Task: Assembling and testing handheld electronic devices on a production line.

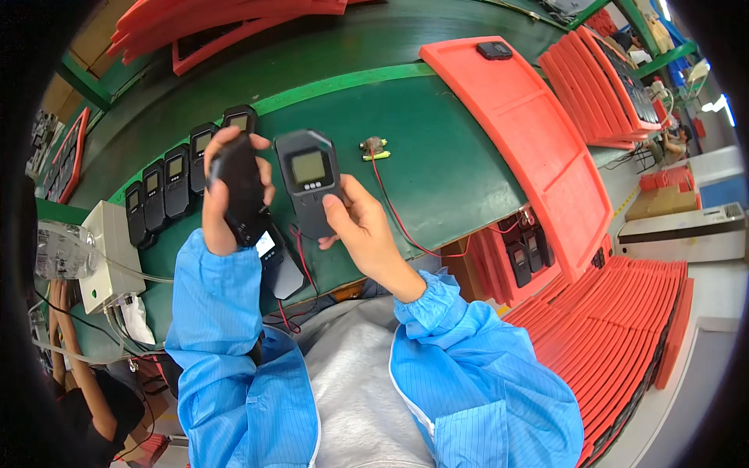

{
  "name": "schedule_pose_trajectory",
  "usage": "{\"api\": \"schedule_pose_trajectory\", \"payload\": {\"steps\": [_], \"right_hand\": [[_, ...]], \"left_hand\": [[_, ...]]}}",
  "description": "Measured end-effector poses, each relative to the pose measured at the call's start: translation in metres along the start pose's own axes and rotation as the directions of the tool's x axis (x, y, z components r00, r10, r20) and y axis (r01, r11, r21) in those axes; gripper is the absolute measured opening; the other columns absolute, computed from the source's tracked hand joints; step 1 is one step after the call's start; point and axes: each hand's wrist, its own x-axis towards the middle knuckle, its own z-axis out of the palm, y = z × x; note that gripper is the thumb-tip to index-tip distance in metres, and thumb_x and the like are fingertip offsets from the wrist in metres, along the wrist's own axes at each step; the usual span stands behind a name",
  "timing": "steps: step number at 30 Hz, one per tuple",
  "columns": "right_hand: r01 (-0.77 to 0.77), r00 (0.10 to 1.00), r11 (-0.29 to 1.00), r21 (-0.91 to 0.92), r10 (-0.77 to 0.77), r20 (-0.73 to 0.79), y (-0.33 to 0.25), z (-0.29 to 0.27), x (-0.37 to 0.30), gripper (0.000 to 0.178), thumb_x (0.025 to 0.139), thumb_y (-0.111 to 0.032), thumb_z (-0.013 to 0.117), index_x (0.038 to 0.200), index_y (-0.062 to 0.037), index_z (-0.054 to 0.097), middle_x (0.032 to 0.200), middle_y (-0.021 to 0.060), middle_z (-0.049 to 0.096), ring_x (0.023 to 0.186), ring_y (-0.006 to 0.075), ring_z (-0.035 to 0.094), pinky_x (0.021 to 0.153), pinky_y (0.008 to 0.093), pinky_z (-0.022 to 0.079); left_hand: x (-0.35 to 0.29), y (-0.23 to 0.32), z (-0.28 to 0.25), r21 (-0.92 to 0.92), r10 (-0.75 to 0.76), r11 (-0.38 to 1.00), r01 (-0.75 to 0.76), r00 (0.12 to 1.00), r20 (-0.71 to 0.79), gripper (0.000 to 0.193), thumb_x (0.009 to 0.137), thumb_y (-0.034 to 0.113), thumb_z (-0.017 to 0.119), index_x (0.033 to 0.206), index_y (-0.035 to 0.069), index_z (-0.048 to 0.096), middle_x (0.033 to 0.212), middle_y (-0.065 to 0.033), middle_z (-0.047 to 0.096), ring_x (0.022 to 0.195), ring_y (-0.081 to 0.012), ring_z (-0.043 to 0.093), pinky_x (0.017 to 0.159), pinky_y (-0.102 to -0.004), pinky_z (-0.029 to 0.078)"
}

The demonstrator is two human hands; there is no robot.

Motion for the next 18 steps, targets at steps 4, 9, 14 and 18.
{"api": "schedule_pose_trajectory", "payload": {"steps": [4,9,14,18], "right_hand": [[0.033,0.999,0.991,-0.127,-0.032,0.013,0.014,-0.014,-0.008,0.035,0.096,-0.016,0.049,0.125,0.0039,0.051,0.098,0.0055,0.066,0.085,0.0097,0.062,0.074,0.0256,0.051],[0.029,0.999,0.993,-0.11,-0.031,-0.015,0.017,-0.018,-0.013,0.021,0.093,-0.008,0.049,0.109,0.003,0.056,0.088,-0.0017,0.058,0.076,0.0028,0.051,0.066,0.0199,0.041],[0.046,0.998,0.994,-0.098,-0.05,-0.042,0.012,-0.01,-0.017,0.015,0.093,-0.006,0.049,0.103,0.002,0.057,0.08,-0.0052,0.054,0.07,0.0006,0.044,0.059,0.0202,0.036],[0.09,0.992,0.962,-0.258,-0.108,-0.057,0.014,-0.013,-0.018,0.013,0.091,-0.01,0.052,0.099,0.0007,0.054,0.075,-0.0005,0.054,0.067,0.005,0.045,0.057,0.0249,0.038]], "left_hand": [[0.012,-0.002,-0.017,-0.237,-0.067,0.971,0.015,0.975,-0.212,0.06,0.096,0.052,0.043,0.136,0.007,0.042,0.117,-0.0162,0.056,0.08,-0.0205,0.06,0.062,-0.0309,0.052],[0.016,-0.003,-0.023,-0.214,-0.153,0.974,0.068,0.898,-0.413,0.061,0.101,0.054,0.025,0.133,0.008,0.047,0.107,-0.0171,0.062,0.073,-0.0235,0.064,0.06,-0.0328,0.054],[0.013,-0.006,-0.02,-0.108,-0.164,0.986,0.127,0.861,-0.482,0.064,0.099,0.059,0.022,0.131,0.01,0.049,0.104,-0.0166,0.064,0.071,-0.025,0.065,0.061,-0.035,0.055],[0.009,-0.004,-0.019,0.006,-0.11,0.991,0.132,0.852,-0.512,0.065,0.099,0.06,0.02,0.129,0.011,0.05,0.102,-0.0151,0.064,0.07,-0.0258,0.065,0.062,-0.037,0.055]]}}
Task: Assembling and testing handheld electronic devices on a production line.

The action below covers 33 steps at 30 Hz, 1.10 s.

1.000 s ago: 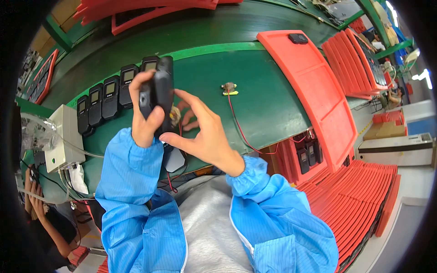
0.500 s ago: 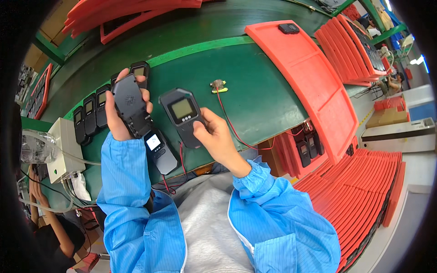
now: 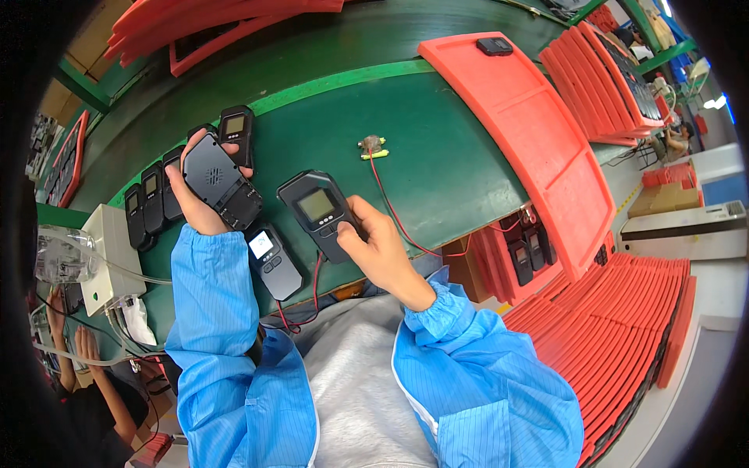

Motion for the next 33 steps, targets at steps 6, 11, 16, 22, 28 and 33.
{"api": "schedule_pose_trajectory", "payload": {"steps": [6,11,16,22,28,33], "right_hand": [[0.023,1.0,0.966,-0.259,-0.018,0.025,0.005,-0.004,-0.001,0.016,0.09,-0.011,0.053,0.101,0.0008,0.051,0.075,0.0042,0.051,0.068,0.0098,0.044,0.059,0.0272,0.039],[-0.056,0.996,0.961,-0.272,0.072,0.05,0.0,-0.006,-0.004,0.022,0.093,-0.007,0.049,0.112,0.0028,0.051,0.087,-0.0014,0.05,0.078,0.0055,0.043,0.068,0.0217,0.04],[-0.05,0.996,0.958,-0.283,0.068,0.053,0.0,-0.007,-0.004,0.023,0.092,-0.007,0.049,0.112,0.003,0.051,0.086,-0.0005,0.052,0.077,0.0068,0.045,0.067,0.0226,0.04],[-0.088,0.99,0.92,-0.383,0.123,0.065,-0.016,-0.01,0.0,0.023,0.093,-0.013,0.055,0.109,0.0026,0.056,0.086,0.0048,0.057,0.077,0.0082,0.05,0.066,0.0247,0.042],[0.194,0.93,0.619,-0.761,-0.362,-0.058,-0.018,-0.033,0.031,0.029,0.09,-0.025,0.065,0.103,0.0008,0.063,0.086,0.0139,0.065,0.072,0.0202,0.062,0.063,0.0323,0.047],[0.027,0.914,0.498,-0.867,-0.363,-0.18,-0.022,-0.043,0.079,0.031,0.087,-0.03,0.069,0.097,-0.001,0.066,0.086,0.015,0.066,0.074,0.0307,0.064,0.065,0.0378,0.049]], "left_hand": [[0.003,-0.006,-0.001,-0.068,0.121,0.99,-0.122,0.993,-0.011,0.066,0.098,0.059,0.026,0.134,0.008,0.045,0.101,-0.0117,0.061,0.073,-0.0262,0.064,0.067,-0.0381,0.054],[0.003,-0.01,0.003,-0.044,0.137,0.989,-0.138,0.99,-0.02,0.066,0.097,0.055,0.034,0.139,0.005,0.039,0.102,-0.0104,0.059,0.078,-0.0272,0.064,0.073,-0.0399,0.053],[0.0,-0.007,0.007,-0.048,0.145,0.988,-0.146,0.989,-0.026,0.064,0.096,0.053,0.037,0.139,0.005,0.038,0.101,-0.0101,0.059,0.08,-0.0283,0.064,0.075,-0.0408,0.053],[0.003,-0.011,0.002,-0.036,0.148,0.988,-0.147,0.989,0.026,0.064,0.095,0.053,0.038,0.138,0.005,0.038,0.101,-0.0106,0.059,0.082,-0.0285,0.064,0.076,-0.0402,0.054],[0.004,-0.008,0.004,-0.024,0.164,0.986,-0.163,0.986,0.026,0.064,0.095,0.053,0.039,0.138,0.006,0.037,0.102,-0.0108,0.058,0.084,-0.0277,0.064,0.077,-0.04,0.054],[-0.004,-0.012,0.007,0.019,0.201,0.978,-0.207,0.966,0.163,0.059,0.095,0.044,0.049,0.139,0.008,0.036,0.107,-0.0105,0.056,0.087,-0.0264,0.064,0.081,-0.0387,0.054]]}}
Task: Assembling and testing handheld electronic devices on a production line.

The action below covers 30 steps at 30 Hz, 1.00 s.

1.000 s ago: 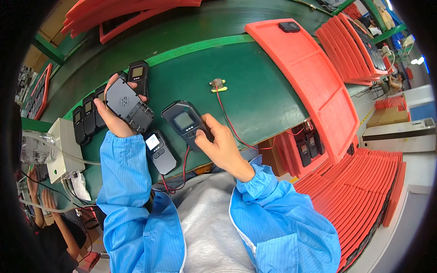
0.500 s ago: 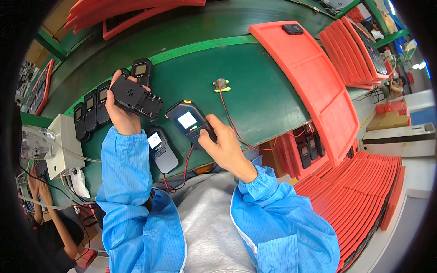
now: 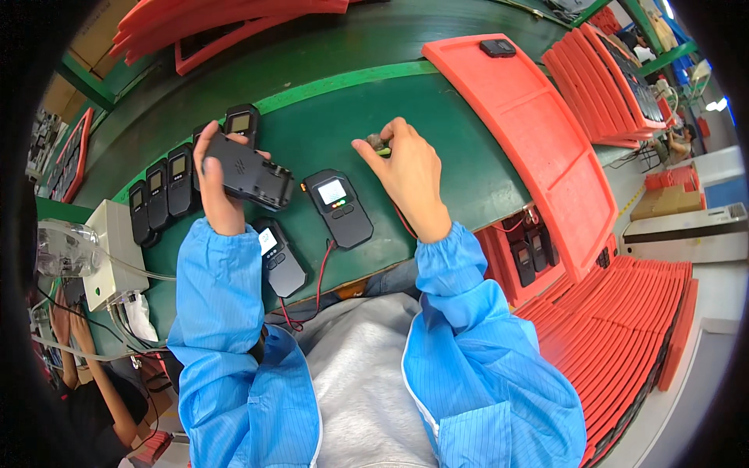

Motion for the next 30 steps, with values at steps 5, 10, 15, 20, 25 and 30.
{"api": "schedule_pose_trajectory", "payload": {"steps": [5,10,15,20,25,30], "right_hand": [[-0.153,0.98,0.986,-0.062,0.159,0.116,0.008,0.004,0.011,0.031,0.085,-0.031,0.071,0.094,-0.0018,0.067,0.091,0.0142,0.065,0.08,0.0298,0.064,0.069,0.0369,0.05],[0.162,0.981,0.951,0.265,-0.184,0.061,0.001,-0.012,-0.002,0.029,0.083,-0.026,0.074,0.095,-0.0009,0.066,0.095,0.0122,0.065,0.085,0.0256,0.064,0.072,0.0342,0.05],[0.391,0.92,0.834,0.39,-0.362,-0.148,-0.04,-0.043,-0.028,0.028,0.08,-0.021,0.077,0.096,-0.0003,0.066,0.097,0.0093,0.066,0.089,0.023,0.063,0.073,0.0334,0.05],[0.43,0.899,0.753,0.498,-0.409,-0.157,-0.036,-0.06,-0.05,0.03,0.076,-0.016,0.079,0.098,-0.0013,0.066,0.103,0.0083,0.064,0.094,0.0225,0.062,0.077,0.0329,0.049],[0.495,0.869,0.777,0.389,-0.454,-0.197,-0.038,-0.072,-0.078,0.041,0.07,-0.017,0.084,0.101,-0.0018,0.062,0.105,0.0087,0.062,0.097,0.0223,0.061,0.081,0.0327,0.048],[0.528,0.842,0.818,0.228,-0.468,-0.27,-0.036,-0.07,-0.095,0.051,0.064,-0.019,0.087,0.103,-0.0015,0.058,0.101,0.0081,0.062,0.096,0.0232,0.061,0.082,0.0331,0.048]], "left_hand": [[-0.01,0.006,0.009,0.061,0.062,0.995,-0.073,0.985,0.162,0.059,0.092,0.028,0.062,0.14,0.008,0.035,0.111,-0.011,0.054,0.091,-0.0258,0.064,0.084,-0.0377,0.053],[-0.011,0.0,0.013,0.051,0.084,0.994,-0.094,0.982,0.166,0.06,0.089,0.021,0.067,0.139,0.007,0.036,0.11,-0.0111,0.055,0.094,-0.0255,0.064,0.084,-0.0383,0.054],[-0.035,0.018,0.049,-0.041,0.069,0.997,-0.063,0.979,0.193,0.056,0.088,0.016,0.069,0.134,0.006,0.039,0.109,-0.0106,0.056,0.094,-0.0249,0.065,0.083,-0.037,0.054],[-0.06,0.04,0.072,0.024,0.167,0.985,-0.173,0.974,0.155,0.055,0.084,0.011,0.073,0.128,0.006,0.041,0.109,-0.01,0.057,0.094,-0.0238,0.065,0.082,-0.0339,0.054],[-0.081,0.052,0.084,0.108,0.218,0.964,-0.242,0.957,0.19,0.059,0.08,0.007,0.077,0.126,0.007,0.042,0.108,-0.0088,0.056,0.094,-0.0202,0.064,0.081,-0.0313,0.054],[-0.095,0.057,0.095,0.203,0.322,0.892,-0.404,0.882,0.343,0.06,0.077,0.006,0.079,0.124,0.007,0.042,0.108,-0.0073,0.054,0.095,-0.0165,0.062,0.08,-0.0297,0.054]]}}
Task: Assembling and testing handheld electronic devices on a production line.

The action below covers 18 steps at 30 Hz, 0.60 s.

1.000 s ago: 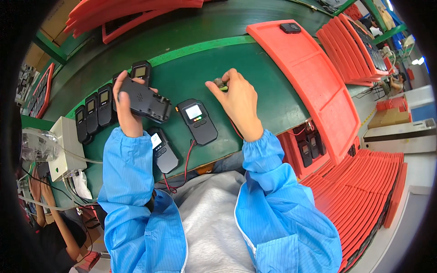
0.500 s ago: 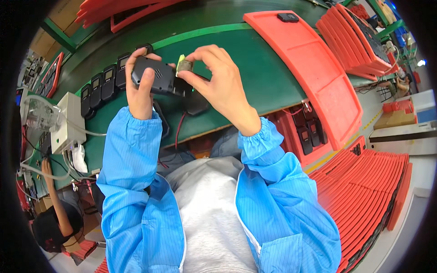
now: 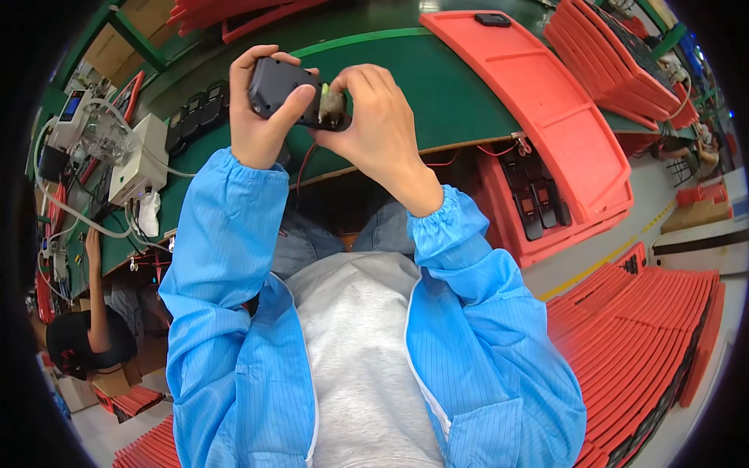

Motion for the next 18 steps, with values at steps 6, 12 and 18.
{"api": "schedule_pose_trajectory", "payload": {"steps": [6,12,18], "right_hand": [[-0.096,0.995,0.964,0.248,0.087,0.05,0.003,-0.006,-0.008,0.046,0.07,-0.015,0.084,0.105,-0.0008,0.057,0.093,0.0081,0.063,0.086,0.02,0.062,0.077,0.0294,0.048],[-0.167,0.984,0.915,0.367,0.18,-0.001,0.01,-0.011,-0.008,0.034,0.085,-0.016,0.072,0.111,0.0025,0.059,0.089,0.0064,0.065,0.076,0.0127,0.06,0.069,0.0247,0.048],[-0.344,0.935,0.839,0.421,0.349,0.067,0.058,-0.03,-0.019,0.029,0.093,-0.019,0.061,0.111,0.0042,0.061,0.093,0.0055,0.066,0.078,0.0083,0.059,0.068,0.0232,0.048]], "left_hand": [[0.001,0.009,0.011,-0.02,-0.091,0.996,0.091,0.996,-0.008,0.06,0.08,0.009,0.077,0.127,0.008,0.04,0.109,-0.0072,0.054,0.099,-0.0189,0.061,0.081,-0.0309,0.053],[0.007,0.025,0.02,-0.145,-0.349,0.926,0.349,0.937,0.022,0.068,0.087,0.017,0.071,0.14,0.009,0.029,0.114,-0.0094,0.053,0.107,-0.0209,0.057,0.082,-0.0315,0.052],[-0.032,0.01,-0.037,0.498,-0.116,0.866,0.034,0.984,0.135,0.053,0.089,0.015,0.066,0.136,0.008,0.043,0.121,-0.0109,0.057,0.112,-0.0238,0.057,0.092,-0.0367,0.047]]}}
